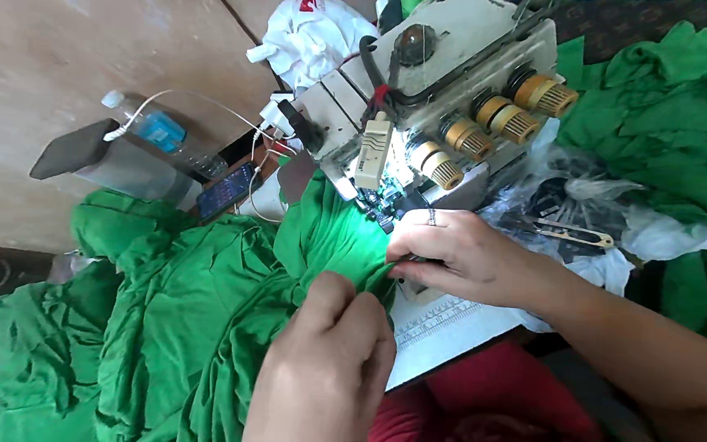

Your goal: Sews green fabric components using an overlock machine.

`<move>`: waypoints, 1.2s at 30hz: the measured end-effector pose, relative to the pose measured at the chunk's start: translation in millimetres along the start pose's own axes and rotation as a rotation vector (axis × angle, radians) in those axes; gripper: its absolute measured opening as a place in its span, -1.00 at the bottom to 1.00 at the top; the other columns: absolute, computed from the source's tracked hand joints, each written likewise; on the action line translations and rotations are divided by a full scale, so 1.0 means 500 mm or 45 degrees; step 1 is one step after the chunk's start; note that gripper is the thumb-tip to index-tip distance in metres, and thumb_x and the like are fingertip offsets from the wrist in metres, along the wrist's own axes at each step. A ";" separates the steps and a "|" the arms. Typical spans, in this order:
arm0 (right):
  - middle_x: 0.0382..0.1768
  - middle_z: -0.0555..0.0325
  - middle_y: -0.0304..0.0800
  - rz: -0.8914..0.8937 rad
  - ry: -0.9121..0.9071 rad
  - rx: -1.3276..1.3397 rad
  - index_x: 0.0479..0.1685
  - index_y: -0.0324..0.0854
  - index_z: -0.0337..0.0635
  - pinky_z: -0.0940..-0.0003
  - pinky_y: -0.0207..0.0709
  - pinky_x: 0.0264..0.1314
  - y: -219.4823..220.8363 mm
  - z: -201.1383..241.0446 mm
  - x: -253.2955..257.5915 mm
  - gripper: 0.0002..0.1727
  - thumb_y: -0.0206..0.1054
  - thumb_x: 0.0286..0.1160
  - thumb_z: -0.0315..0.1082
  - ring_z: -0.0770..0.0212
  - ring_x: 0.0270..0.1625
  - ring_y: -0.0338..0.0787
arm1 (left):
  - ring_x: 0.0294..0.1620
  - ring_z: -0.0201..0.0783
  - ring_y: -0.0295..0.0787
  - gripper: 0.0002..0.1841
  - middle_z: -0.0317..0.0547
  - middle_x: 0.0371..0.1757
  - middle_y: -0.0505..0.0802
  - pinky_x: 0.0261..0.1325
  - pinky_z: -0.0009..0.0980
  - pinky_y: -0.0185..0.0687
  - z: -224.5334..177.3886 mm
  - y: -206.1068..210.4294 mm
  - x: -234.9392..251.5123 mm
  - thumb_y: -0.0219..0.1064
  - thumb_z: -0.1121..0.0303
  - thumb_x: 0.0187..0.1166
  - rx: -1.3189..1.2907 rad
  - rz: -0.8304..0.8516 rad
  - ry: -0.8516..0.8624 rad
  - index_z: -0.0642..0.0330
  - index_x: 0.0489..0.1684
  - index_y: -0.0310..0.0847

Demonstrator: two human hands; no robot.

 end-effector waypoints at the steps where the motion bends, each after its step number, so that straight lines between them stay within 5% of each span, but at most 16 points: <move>1: -0.36 0.26 0.74 -0.014 -0.013 -0.036 -0.24 0.79 -0.15 0.67 0.54 -0.18 -0.002 0.002 -0.003 -0.75 0.25 0.68 -0.24 0.50 -0.25 0.69 | -0.28 -0.41 0.57 -0.85 -0.11 -0.31 0.66 -0.30 -0.71 0.40 -0.002 0.004 -0.006 0.38 0.39 0.44 -0.002 -0.027 -0.003 0.09 -0.55 0.63; 5: -0.32 0.20 0.84 -0.120 -0.041 -0.215 -0.12 0.81 -0.07 0.45 0.62 -0.03 -0.004 0.011 -0.041 -0.75 0.19 0.75 -0.27 0.32 -0.15 0.80 | -0.01 -0.27 0.66 -0.92 -0.07 -0.17 0.72 0.13 -0.59 0.53 -0.006 0.028 -0.035 0.37 0.48 0.48 0.024 -0.178 -0.033 0.10 -0.20 0.61; 7: -0.22 0.18 0.87 -0.162 -0.042 -0.263 -0.07 0.79 -0.04 0.39 0.62 0.06 0.003 0.011 -0.066 -0.77 0.18 0.77 -0.28 0.26 -0.01 0.81 | 0.01 -0.24 0.70 -0.86 -0.08 -0.16 0.76 0.15 -0.47 0.54 0.007 0.045 -0.047 0.35 0.44 0.48 0.029 -0.287 -0.084 0.12 -0.09 0.60; 10: -0.08 0.22 0.90 -0.160 -0.029 -0.317 -0.07 0.75 -0.01 0.40 0.55 0.24 0.008 0.013 -0.092 -0.79 0.18 0.78 -0.23 0.25 0.15 0.78 | 0.02 -0.31 0.68 -0.89 -0.12 -0.18 0.78 0.12 -0.56 0.51 0.018 0.052 -0.050 0.28 0.35 0.47 -0.063 -0.353 -0.127 0.09 -0.21 0.70; 13: -0.01 0.19 0.89 -0.116 0.006 -0.319 -0.04 0.70 0.00 0.37 0.56 0.11 0.002 0.016 -0.104 -0.80 0.15 0.78 -0.24 0.23 0.05 0.79 | 0.15 -0.32 0.78 -0.85 -0.08 -0.06 0.89 0.26 -0.55 0.60 -0.023 0.052 -0.045 0.25 0.39 0.56 -0.268 -0.142 -0.066 0.13 -0.24 0.78; 18: 0.14 0.18 0.86 -0.046 -0.050 -0.367 -0.05 0.63 0.01 0.34 0.55 0.09 0.006 0.023 -0.133 -0.85 0.14 0.79 -0.29 0.19 0.01 0.79 | 0.02 -0.28 0.86 -0.84 -0.22 -0.13 0.95 0.06 -0.40 0.63 -0.067 0.098 -0.051 0.28 0.40 0.51 -0.086 0.134 0.042 0.03 -0.29 0.83; 26: 0.11 0.13 0.90 -0.047 -0.102 -0.374 -0.06 0.70 -0.04 0.35 0.58 0.01 0.001 -0.004 -0.090 -0.84 0.18 0.75 -0.35 0.19 0.00 0.82 | -0.11 -0.25 0.84 -0.77 -0.29 -0.25 0.92 -0.17 -0.35 0.56 -0.051 0.091 -0.005 0.25 0.23 0.63 0.177 0.004 0.103 0.00 -0.37 0.80; 36: 0.02 0.13 0.91 -0.076 -0.140 -0.241 -0.12 0.69 -0.07 0.43 0.50 -0.09 -0.001 0.002 -0.105 -0.86 0.20 0.75 -0.37 0.25 -0.12 0.79 | -0.17 -0.28 0.82 -0.80 -0.33 -0.31 0.94 -0.11 -0.34 0.47 -0.053 0.106 -0.010 0.29 0.27 0.55 0.240 -0.083 0.098 -0.01 -0.43 0.81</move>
Point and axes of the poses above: each hand's wrist, its own x-axis towards the middle knuckle, its own y-axis out of the palm, z = x × y, the point moved 8 cm from there along x, towards the middle knuckle
